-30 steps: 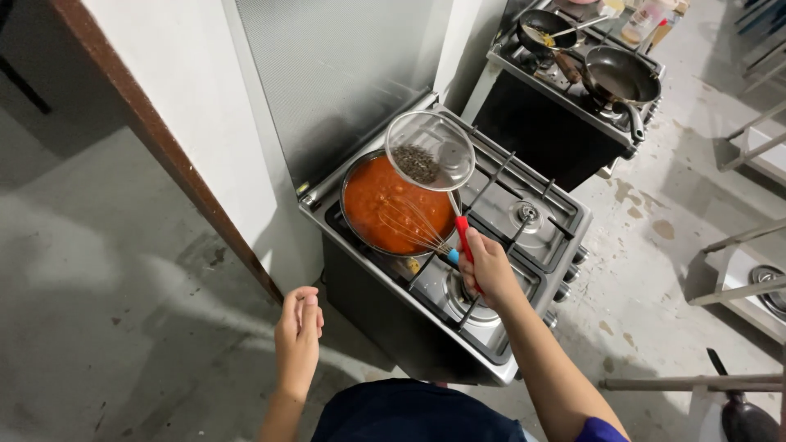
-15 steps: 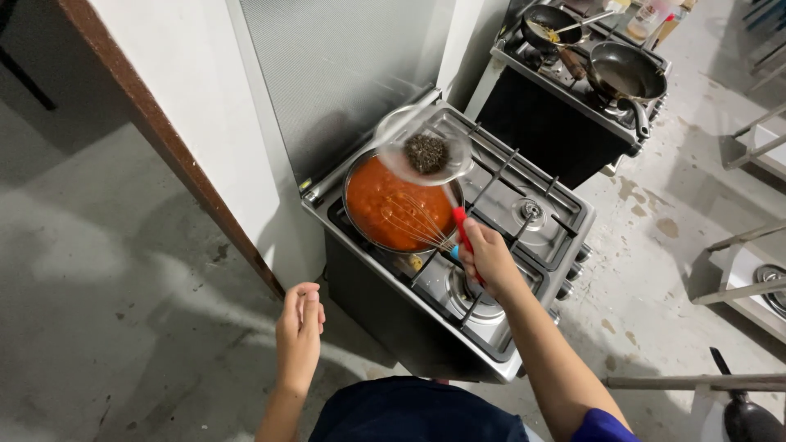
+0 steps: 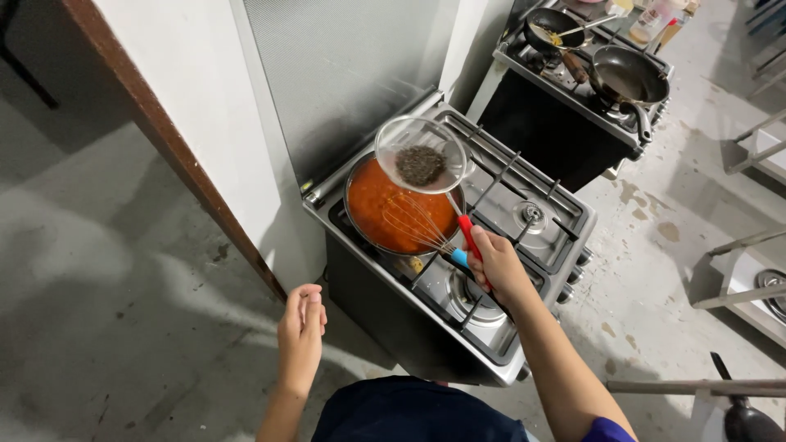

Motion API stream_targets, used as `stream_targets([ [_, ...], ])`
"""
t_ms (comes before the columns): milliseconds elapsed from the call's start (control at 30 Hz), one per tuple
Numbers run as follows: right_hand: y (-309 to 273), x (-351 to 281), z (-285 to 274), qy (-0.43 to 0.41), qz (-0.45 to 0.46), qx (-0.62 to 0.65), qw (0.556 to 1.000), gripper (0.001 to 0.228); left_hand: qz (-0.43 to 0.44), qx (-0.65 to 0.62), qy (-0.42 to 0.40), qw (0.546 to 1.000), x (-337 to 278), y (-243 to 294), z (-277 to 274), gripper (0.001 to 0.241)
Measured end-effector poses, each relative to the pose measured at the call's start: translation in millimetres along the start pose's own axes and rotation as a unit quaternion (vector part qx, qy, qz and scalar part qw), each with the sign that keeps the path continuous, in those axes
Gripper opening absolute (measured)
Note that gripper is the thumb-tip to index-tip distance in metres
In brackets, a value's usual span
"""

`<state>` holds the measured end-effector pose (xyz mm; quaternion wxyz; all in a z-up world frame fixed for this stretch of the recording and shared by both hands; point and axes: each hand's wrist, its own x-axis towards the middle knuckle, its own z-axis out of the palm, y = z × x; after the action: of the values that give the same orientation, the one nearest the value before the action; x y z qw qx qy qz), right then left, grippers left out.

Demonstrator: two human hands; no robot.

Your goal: Preparing a sauce in a pot on a stove by whisking and using a strainer.

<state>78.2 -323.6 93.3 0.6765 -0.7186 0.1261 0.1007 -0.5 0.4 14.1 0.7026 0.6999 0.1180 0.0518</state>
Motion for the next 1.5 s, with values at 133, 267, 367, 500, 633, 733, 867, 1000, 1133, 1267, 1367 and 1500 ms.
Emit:
stream_targets([
  [133, 13, 11, -15, 0.05, -0.027, 0.058, 0.997, 0.042, 0.023, -0.016, 0.003, 1.0, 2, -10, -1, 0.026],
  [267, 2, 4, -18, 0.046, -0.021, -0.004, 0.999, 0.044, 0.02, -0.017, -0.001, 1.0, 6, -18, 0, 0.026],
  [367, 9, 5, -23, 0.058, -0.021, 0.012, 0.998, 0.044, 0.015, -0.023, -0.007, 1.0, 4, -18, 2, 0.027],
  [500, -1, -7, -17, 0.047, -0.009, 0.004, 0.999, 0.043, -0.017, 0.021, -0.01, 1.0, 0, 4, 4, 0.029],
  [633, 1, -8, -16, 0.046, -0.021, 0.008, 0.999, 0.042, -0.011, 0.005, -0.004, 1.0, 2, -1, 6, 0.03],
  [733, -3, -13, -13, 0.026, 0.014, -0.034, 0.999, 0.045, -0.01, 0.006, -0.018, 1.0, 2, -2, 7, 0.03],
  [867, -2, -17, -14, 0.033, -0.002, -0.024, 0.999, 0.044, 0.005, -0.004, -0.014, 1.0, 0, -7, 10, 0.029],
  [1000, 24, 3, -29, 0.036, -0.017, 0.028, 0.999, 0.039, 0.015, -0.018, -0.003, 1.0, 4, -23, 13, 0.026],
  [1133, 28, 10, -39, 0.011, 0.011, -0.044, 0.999, 0.044, 0.103, 0.006, 0.05, 0.993, 2, -22, 22, 0.023],
  [1267, 25, 14, -38, 0.025, 0.019, -0.021, 0.999, 0.042, 0.084, 0.023, 0.051, 0.995, -4, -9, 20, 0.021],
  [1367, 23, 17, -38, 0.02, 0.017, -0.023, 0.999, 0.043, 0.073, 0.034, 0.061, 0.995, -5, -20, 21, 0.021],
  [1500, 14, 17, -28, 0.037, 0.026, -0.021, 0.999, 0.041, 0.021, 0.064, 0.042, 0.997, -9, -13, 13, 0.023],
])
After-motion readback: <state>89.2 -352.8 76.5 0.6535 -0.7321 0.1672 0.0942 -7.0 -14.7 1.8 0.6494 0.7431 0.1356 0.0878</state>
